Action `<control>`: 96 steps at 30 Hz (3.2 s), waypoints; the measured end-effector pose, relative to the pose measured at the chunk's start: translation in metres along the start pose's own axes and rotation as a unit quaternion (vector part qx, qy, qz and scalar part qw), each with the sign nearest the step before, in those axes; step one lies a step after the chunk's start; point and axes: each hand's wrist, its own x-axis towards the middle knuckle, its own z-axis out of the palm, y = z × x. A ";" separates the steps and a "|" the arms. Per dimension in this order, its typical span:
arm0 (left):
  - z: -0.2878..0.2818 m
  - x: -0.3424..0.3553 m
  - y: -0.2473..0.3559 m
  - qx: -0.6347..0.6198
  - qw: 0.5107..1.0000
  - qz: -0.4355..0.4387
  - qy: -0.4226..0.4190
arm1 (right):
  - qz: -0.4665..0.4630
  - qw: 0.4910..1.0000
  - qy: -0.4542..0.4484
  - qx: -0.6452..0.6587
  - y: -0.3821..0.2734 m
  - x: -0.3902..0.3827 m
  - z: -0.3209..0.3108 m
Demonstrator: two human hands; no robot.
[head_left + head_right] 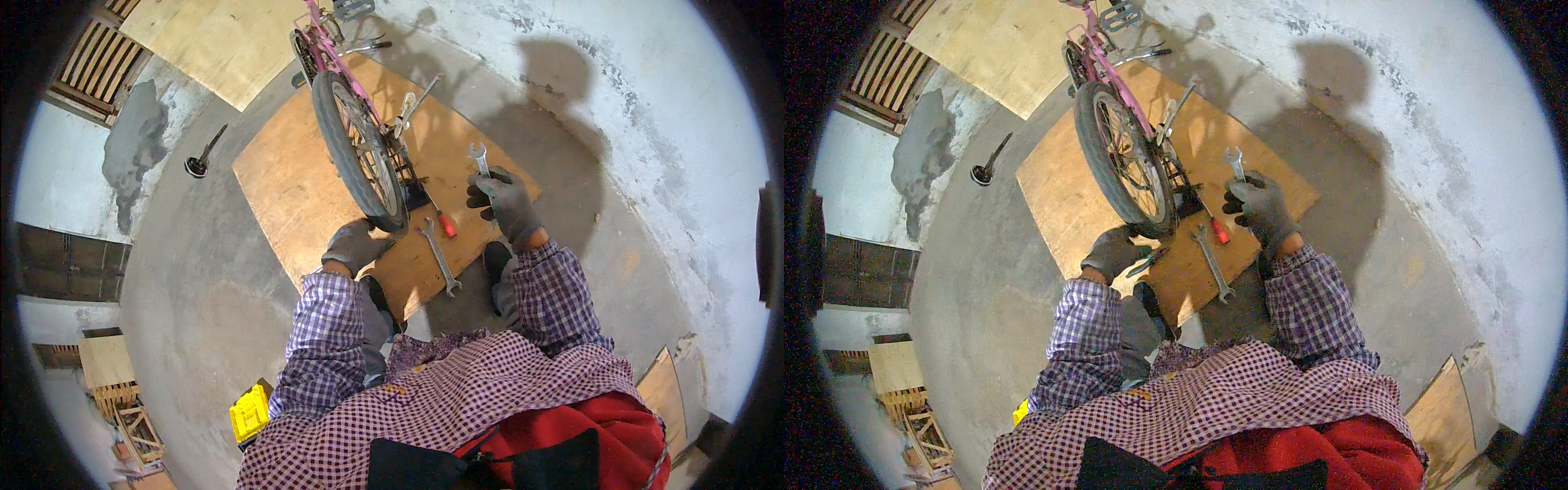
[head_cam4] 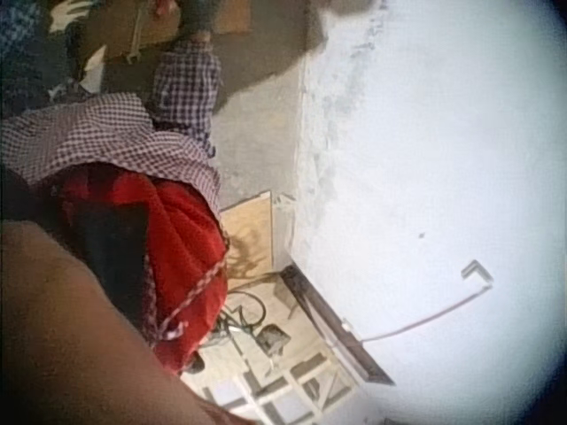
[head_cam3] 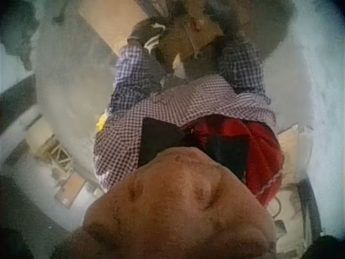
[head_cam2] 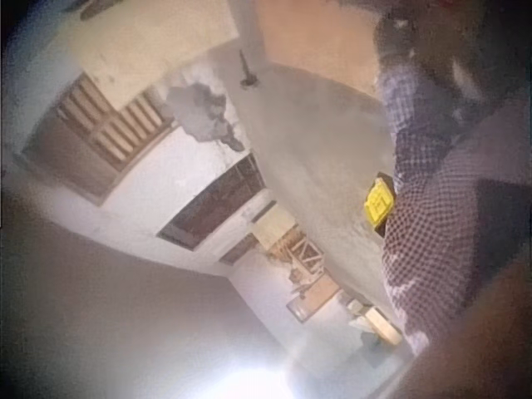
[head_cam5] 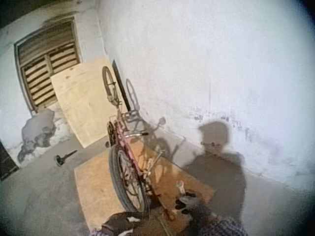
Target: The person uses a wrench and screwdriver to adjust the rear wheel and brake assembly of a pink bicycle. They tighten bolts on the wheel hub and brake caliper, then test the wheel by spinning it.
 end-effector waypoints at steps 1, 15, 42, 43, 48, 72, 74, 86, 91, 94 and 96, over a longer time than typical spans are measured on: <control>-0.004 0.003 -0.003 -0.012 1.000 -0.011 -0.004 | 0.006 1.000 -0.003 -0.006 0.002 0.005 -0.003; -0.038 -0.060 -0.059 -0.124 0.962 0.030 0.242 | 0.064 0.996 0.024 -0.053 0.057 -0.002 0.048; -0.033 -0.052 -0.113 -0.141 0.967 0.069 0.200 | -0.142 0.932 -0.111 -0.316 0.117 0.024 0.184; -0.033 -0.051 -0.111 -0.133 0.970 0.067 0.194 | -0.160 0.934 -0.079 -0.308 0.122 0.026 0.185; -0.027 -0.046 -0.105 -0.158 0.974 0.046 0.155 | -0.159 0.959 -0.018 -0.233 0.120 0.026 0.175; 0.004 -0.017 -0.070 -0.121 0.983 0.066 0.122 | -0.101 0.981 -0.098 -0.132 0.092 0.029 0.144; 0.006 -0.015 -0.066 -0.122 0.983 0.069 0.122 | -0.103 0.981 -0.096 -0.134 0.089 0.026 0.142; 0.008 -0.010 -0.047 -0.159 0.983 0.048 0.077 | -0.115 0.967 -0.108 -0.198 0.073 0.023 0.129; 0.014 -0.014 -0.036 -0.136 0.985 0.063 0.090 | -0.131 0.965 -0.113 -0.199 0.067 0.019 0.122; 0.016 -0.018 -0.032 -0.122 0.985 0.051 0.109 | -0.132 0.957 -0.115 -0.231 0.061 0.015 0.120; 0.017 -0.019 -0.035 -0.132 0.981 0.065 0.127 | -0.128 0.950 -0.111 -0.261 0.060 0.013 0.122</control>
